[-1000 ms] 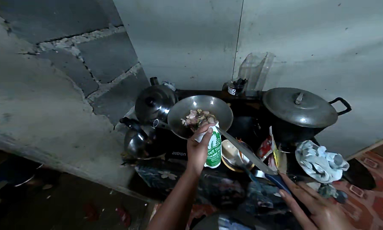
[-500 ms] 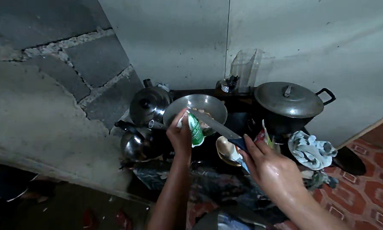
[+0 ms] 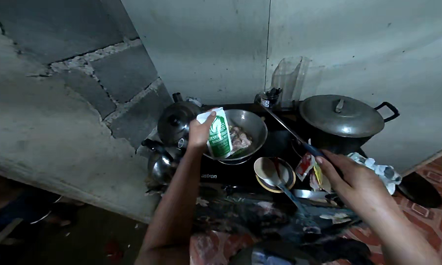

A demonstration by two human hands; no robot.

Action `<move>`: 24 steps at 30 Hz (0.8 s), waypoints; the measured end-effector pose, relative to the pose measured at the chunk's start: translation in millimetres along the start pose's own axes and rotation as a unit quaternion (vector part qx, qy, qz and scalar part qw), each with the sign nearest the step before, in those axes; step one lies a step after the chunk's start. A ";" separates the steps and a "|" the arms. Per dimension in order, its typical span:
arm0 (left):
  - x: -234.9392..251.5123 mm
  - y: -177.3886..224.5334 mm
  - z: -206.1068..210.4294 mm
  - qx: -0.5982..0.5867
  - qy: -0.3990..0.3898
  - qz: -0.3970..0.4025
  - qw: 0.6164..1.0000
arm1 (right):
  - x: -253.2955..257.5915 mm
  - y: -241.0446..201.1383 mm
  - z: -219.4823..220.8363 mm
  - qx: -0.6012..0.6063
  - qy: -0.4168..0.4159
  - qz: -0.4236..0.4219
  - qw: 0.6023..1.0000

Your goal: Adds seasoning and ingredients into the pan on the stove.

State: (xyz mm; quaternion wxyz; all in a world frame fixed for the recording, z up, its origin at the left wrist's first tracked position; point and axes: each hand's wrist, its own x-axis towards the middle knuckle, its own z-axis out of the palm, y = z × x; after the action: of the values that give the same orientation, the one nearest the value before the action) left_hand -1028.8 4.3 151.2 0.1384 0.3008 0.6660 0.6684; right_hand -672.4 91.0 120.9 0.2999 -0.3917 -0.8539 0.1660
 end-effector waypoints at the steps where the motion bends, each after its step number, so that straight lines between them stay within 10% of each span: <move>1: 8.7 2.2 -4.3 0.048 -0.030 -0.005 0.998 | -10.6 9.0 -2.1 0.011 -0.003 0.012 1.000; 10: 68.2 20.9 3.2 0.440 -0.205 -0.081 0.871 | -83.5 62.0 -22.3 0.086 -0.027 0.127 0.988; 24: 100.8 22.9 33.3 0.549 -0.254 -0.055 0.794 | -114.5 86.4 -18.6 0.091 -0.042 0.205 0.974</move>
State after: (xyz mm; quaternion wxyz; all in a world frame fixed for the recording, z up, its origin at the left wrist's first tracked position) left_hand -1083.0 88.5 193.2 0.1503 0.4481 0.8775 0.0812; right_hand -552.4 59.1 46.6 0.2576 -0.5219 -0.7487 0.3175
